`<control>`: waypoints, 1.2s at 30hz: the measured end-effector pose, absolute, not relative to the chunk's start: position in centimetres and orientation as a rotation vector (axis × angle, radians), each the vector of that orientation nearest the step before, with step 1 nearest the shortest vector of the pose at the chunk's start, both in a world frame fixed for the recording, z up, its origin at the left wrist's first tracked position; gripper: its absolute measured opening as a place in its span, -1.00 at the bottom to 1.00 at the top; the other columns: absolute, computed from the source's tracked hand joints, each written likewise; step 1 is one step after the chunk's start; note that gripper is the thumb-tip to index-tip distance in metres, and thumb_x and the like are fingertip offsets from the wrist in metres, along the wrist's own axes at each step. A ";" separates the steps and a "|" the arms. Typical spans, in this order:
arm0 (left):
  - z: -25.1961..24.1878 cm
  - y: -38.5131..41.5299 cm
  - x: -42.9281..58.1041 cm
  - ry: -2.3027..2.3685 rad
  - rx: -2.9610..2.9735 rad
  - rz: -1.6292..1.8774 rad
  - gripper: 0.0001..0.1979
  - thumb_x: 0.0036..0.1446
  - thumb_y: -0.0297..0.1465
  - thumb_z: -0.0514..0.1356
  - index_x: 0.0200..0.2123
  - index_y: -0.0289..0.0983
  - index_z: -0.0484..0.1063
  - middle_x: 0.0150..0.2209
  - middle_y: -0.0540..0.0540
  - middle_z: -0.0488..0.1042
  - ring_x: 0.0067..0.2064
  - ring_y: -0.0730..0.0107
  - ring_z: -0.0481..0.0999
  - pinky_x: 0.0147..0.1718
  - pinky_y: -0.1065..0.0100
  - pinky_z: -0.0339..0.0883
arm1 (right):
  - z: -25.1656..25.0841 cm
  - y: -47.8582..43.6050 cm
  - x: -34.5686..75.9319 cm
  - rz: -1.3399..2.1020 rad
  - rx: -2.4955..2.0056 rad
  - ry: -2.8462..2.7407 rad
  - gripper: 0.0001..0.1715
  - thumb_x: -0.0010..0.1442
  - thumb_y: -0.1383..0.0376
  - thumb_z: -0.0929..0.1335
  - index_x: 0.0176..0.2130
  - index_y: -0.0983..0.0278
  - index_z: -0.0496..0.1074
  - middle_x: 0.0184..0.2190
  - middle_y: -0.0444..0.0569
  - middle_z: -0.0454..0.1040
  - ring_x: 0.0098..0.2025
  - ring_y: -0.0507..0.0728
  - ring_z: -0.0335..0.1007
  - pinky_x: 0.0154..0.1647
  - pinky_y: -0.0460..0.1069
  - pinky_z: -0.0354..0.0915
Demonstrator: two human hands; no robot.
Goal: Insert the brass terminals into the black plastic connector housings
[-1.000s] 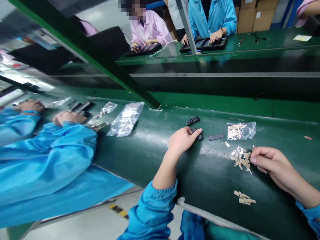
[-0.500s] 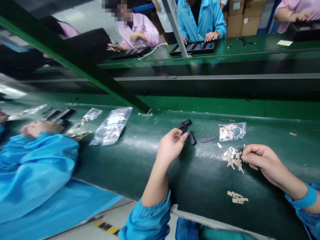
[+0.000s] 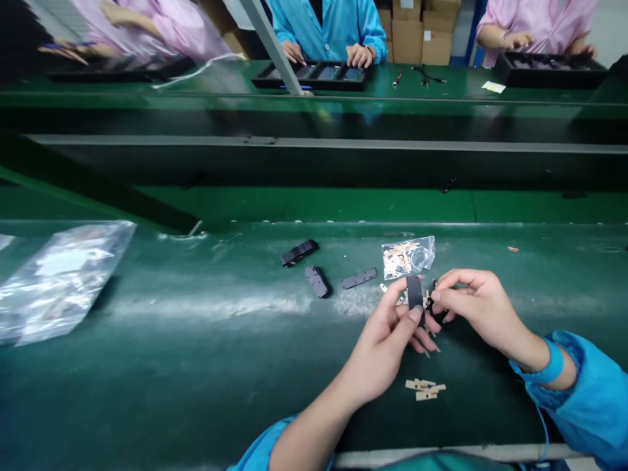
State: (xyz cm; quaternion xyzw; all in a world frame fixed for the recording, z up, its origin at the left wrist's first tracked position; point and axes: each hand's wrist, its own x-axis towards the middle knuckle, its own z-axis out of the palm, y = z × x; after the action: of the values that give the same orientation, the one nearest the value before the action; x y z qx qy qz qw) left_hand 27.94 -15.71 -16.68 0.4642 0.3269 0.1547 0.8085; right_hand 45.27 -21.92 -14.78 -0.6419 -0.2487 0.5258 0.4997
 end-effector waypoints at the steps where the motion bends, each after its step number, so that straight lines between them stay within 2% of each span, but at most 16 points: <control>1: -16.7 -15.9 27.8 0.692 0.993 0.337 -0.47 0.37 -0.19 0.19 0.30 -0.20 0.14 -0.31 -0.05 0.60 -0.42 0.40 0.61 -0.39 0.40 0.45 | -14.7 -21.9 45.3 1.276 -1.567 -0.591 -0.73 -0.03 0.14 0.54 -0.45 0.30 0.56 -0.53 -0.03 0.57 -0.51 0.08 0.49 -0.53 -0.08 0.40; 4: -16.7 -16.2 27.4 0.665 0.999 0.325 -0.39 0.40 -0.27 0.15 0.42 -0.14 0.01 -0.23 -0.08 0.61 -0.36 0.39 0.62 -0.33 0.37 0.47 | -14.7 -21.8 45.4 1.286 -1.596 -0.554 -0.73 -0.03 0.14 0.54 -0.46 0.30 0.56 -0.55 -0.05 0.57 -0.52 0.07 0.50 -0.53 -0.10 0.41; 10: -16.9 -16.4 27.0 0.650 1.057 0.292 -0.33 0.39 -0.41 0.09 0.48 -0.08 -0.04 -0.17 -0.12 0.61 -0.33 0.39 0.64 -0.29 0.37 0.47 | -14.9 -21.7 45.1 1.311 -1.560 -0.537 -0.82 -0.01 0.23 0.53 -0.47 0.30 0.55 -0.57 -0.09 0.56 -0.53 0.02 0.50 -0.55 -0.16 0.39; 22: -16.8 -16.5 26.8 0.656 1.143 0.255 -0.33 0.39 -0.43 0.07 0.49 -0.07 -0.03 -0.24 -0.07 0.57 -0.31 0.38 0.62 -0.27 0.35 0.52 | -15.0 -21.7 44.9 1.332 -1.553 -0.513 -0.84 -0.01 0.28 0.53 -0.47 0.29 0.53 -0.58 -0.08 0.56 -0.54 0.03 0.48 -0.58 -0.15 0.33; 36: -16.8 -16.5 26.8 0.677 1.189 0.249 -0.35 0.41 -0.40 0.07 0.49 -0.07 0.00 -0.19 -0.10 0.60 -0.29 0.35 0.62 -0.27 0.33 0.49 | -15.2 -21.7 44.9 1.344 -1.532 -0.502 -0.83 0.00 0.30 0.53 -0.49 0.30 0.51 -0.58 -0.09 0.55 -0.54 0.01 0.47 -0.56 -0.16 0.34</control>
State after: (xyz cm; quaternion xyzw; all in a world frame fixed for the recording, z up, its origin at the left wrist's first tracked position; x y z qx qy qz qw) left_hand 26.84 -16.49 -16.79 0.5478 0.3117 0.1146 0.7679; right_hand 44.92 -21.72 -15.19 -0.6328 -0.2073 0.5552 0.4983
